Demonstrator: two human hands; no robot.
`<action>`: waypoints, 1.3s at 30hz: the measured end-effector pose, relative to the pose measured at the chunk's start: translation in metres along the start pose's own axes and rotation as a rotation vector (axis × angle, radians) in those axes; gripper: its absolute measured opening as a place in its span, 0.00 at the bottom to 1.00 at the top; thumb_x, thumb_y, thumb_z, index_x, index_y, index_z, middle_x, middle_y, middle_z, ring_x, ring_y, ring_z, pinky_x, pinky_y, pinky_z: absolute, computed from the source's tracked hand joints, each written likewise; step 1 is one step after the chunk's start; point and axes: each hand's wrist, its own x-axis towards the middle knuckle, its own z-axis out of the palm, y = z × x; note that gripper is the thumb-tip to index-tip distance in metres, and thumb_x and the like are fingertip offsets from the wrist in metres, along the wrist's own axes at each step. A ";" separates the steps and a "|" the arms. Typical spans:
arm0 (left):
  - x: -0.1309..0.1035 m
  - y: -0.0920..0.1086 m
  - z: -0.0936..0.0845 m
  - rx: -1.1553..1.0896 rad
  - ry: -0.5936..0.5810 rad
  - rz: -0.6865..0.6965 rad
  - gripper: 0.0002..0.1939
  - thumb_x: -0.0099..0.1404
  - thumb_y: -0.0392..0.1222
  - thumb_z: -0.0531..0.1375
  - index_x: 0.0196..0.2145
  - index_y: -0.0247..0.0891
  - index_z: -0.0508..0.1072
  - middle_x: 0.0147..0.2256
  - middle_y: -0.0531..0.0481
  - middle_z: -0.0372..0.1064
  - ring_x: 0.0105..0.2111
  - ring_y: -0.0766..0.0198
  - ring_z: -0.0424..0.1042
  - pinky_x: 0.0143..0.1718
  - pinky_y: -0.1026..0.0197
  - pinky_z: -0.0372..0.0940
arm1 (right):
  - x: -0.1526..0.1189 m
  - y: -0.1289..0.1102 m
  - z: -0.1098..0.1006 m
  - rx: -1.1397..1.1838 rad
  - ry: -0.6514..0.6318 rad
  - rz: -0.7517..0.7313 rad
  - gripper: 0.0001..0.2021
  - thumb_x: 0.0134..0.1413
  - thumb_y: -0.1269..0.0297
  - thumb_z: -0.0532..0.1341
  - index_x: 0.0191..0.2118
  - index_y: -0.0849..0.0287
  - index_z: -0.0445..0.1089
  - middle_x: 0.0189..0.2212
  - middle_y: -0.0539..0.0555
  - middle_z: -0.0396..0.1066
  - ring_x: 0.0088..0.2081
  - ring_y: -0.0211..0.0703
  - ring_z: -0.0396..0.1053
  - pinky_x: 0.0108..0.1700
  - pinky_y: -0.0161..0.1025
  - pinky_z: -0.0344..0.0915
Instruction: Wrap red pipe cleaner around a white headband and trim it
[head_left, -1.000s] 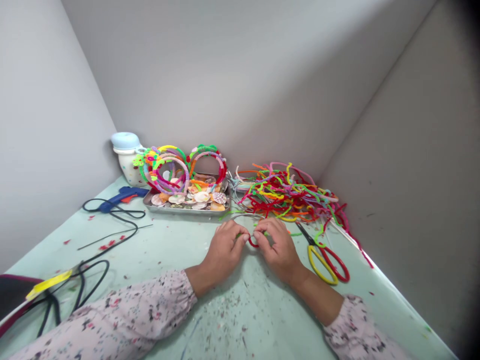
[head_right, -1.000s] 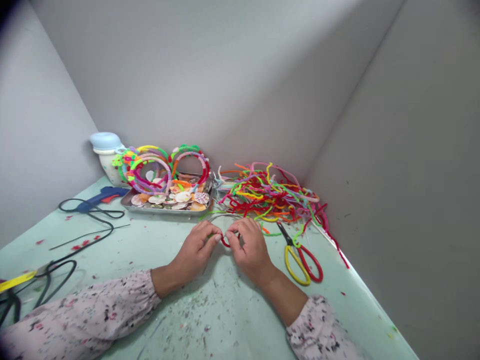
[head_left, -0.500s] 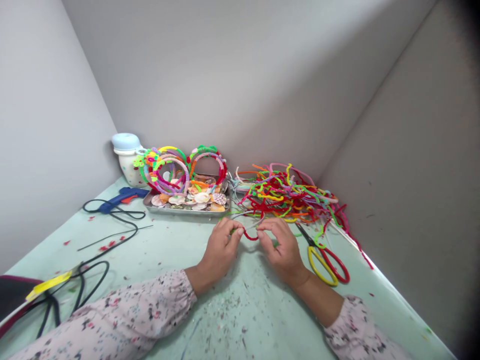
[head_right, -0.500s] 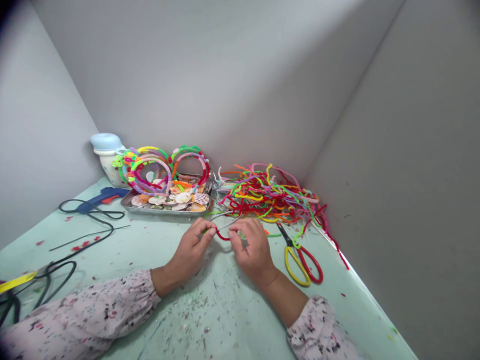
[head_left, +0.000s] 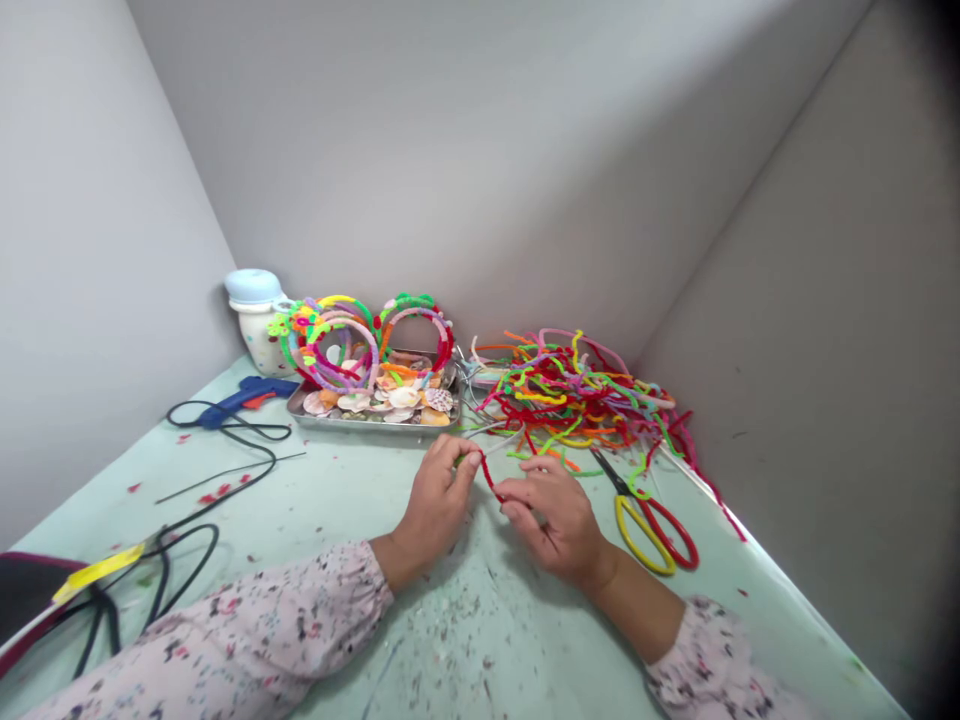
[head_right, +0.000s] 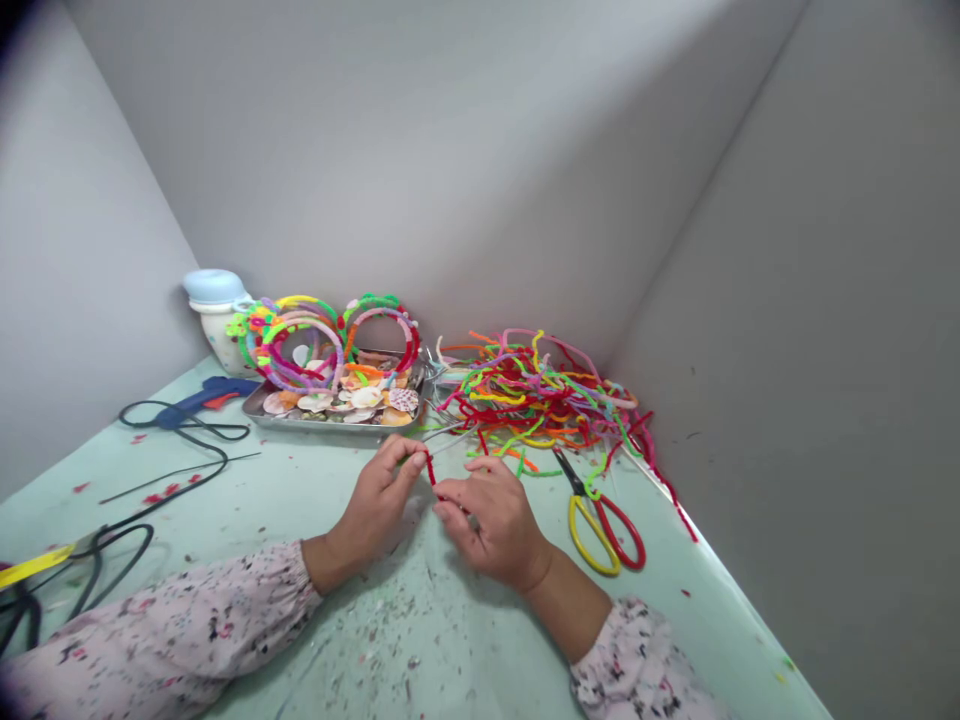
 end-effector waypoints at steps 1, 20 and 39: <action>0.000 0.000 0.000 -0.002 0.004 -0.001 0.11 0.68 0.43 0.48 0.34 0.37 0.67 0.34 0.50 0.62 0.37 0.62 0.63 0.41 0.60 0.57 | 0.000 -0.002 -0.001 0.004 -0.005 -0.037 0.08 0.53 0.71 0.56 0.40 0.58 0.68 0.28 0.51 0.73 0.25 0.38 0.66 0.46 0.46 0.61; -0.001 -0.003 0.000 -0.114 -0.037 -0.018 0.10 0.67 0.44 0.49 0.37 0.37 0.66 0.35 0.49 0.65 0.38 0.62 0.64 0.42 0.61 0.58 | 0.050 -0.049 -0.072 0.194 -0.538 0.336 0.11 0.61 0.65 0.53 0.45 0.50 0.71 0.33 0.48 0.75 0.34 0.38 0.71 0.36 0.35 0.65; -0.009 0.011 -0.004 -0.194 -0.152 0.075 0.05 0.64 0.36 0.51 0.38 0.37 0.65 0.35 0.51 0.64 0.37 0.64 0.63 0.41 0.63 0.58 | 0.028 0.009 -0.045 0.039 -0.201 0.169 0.12 0.51 0.73 0.59 0.42 0.55 0.70 0.40 0.54 0.71 0.44 0.44 0.67 0.49 0.45 0.62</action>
